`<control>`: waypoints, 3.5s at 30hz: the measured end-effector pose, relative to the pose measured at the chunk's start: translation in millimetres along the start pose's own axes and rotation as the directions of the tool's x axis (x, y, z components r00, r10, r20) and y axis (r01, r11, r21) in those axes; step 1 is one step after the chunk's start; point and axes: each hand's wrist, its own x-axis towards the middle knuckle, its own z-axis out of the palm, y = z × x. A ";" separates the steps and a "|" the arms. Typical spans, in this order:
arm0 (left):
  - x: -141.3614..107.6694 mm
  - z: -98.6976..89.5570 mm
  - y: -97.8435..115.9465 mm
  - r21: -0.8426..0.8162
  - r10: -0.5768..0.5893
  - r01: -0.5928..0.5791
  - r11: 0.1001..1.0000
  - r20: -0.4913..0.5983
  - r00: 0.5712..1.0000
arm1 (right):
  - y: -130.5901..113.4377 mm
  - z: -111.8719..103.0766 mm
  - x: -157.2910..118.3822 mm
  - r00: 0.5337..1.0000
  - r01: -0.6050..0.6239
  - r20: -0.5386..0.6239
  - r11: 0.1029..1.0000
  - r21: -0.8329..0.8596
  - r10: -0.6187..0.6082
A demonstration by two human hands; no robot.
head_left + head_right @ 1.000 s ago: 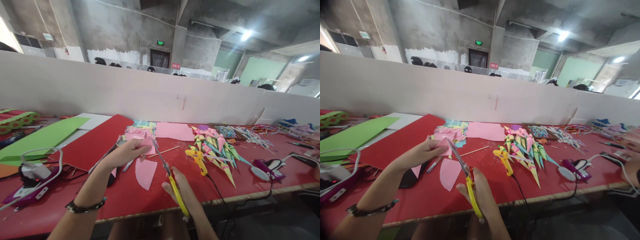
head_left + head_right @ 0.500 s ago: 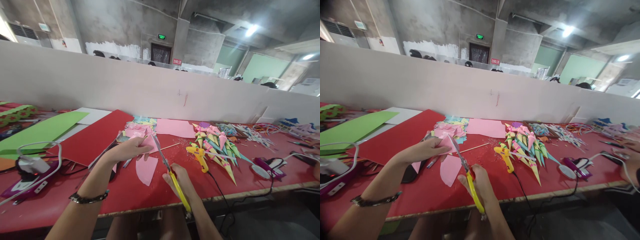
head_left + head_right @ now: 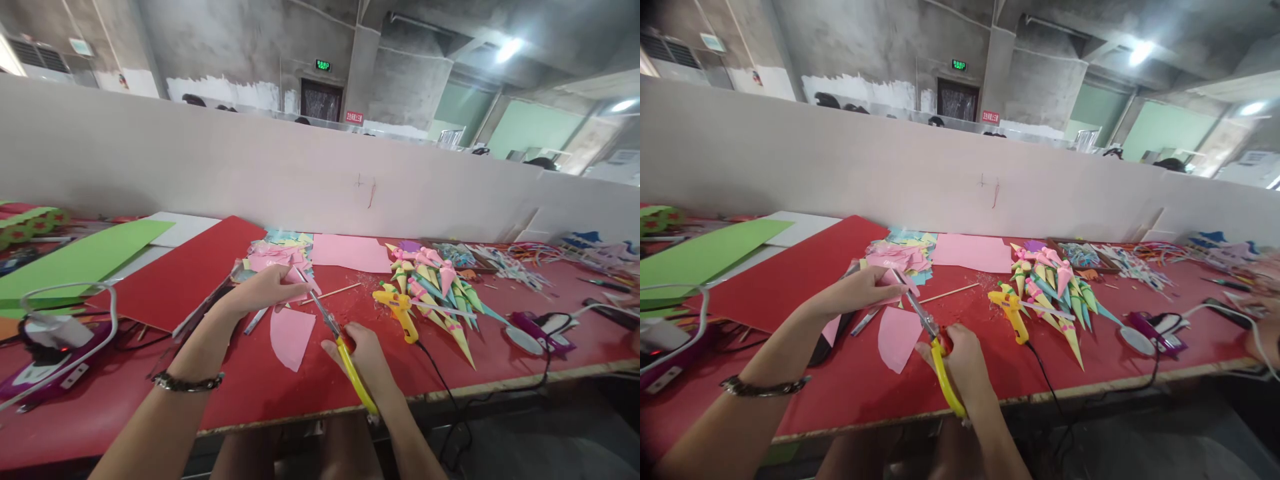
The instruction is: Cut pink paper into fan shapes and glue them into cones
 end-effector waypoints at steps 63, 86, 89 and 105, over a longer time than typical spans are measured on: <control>111.9 9.7 -87.5 0.236 -0.094 0.248 0.940 -0.520 0.849 | 7.6 44.7 149.5 0.915 -0.389 -0.029 0.864 -0.320 0.401; -17.0 90.3 -95.4 0.427 -0.124 0.175 0.887 -0.145 0.982 | 7.4 32.6 108.3 0.994 0.028 0.100 0.999 0.040 -0.032; -20.1 92.4 -94.5 0.420 -0.101 0.182 0.889 -0.208 0.973 | 5.9 26.5 77.9 0.988 0.064 0.126 0.981 0.184 -0.088; -31.9 92.4 -40.2 -0.174 -0.027 -0.024 0.984 -0.283 0.959 | -14.8 25.9 5.0 0.946 0.317 -0.213 0.835 0.450 -0.244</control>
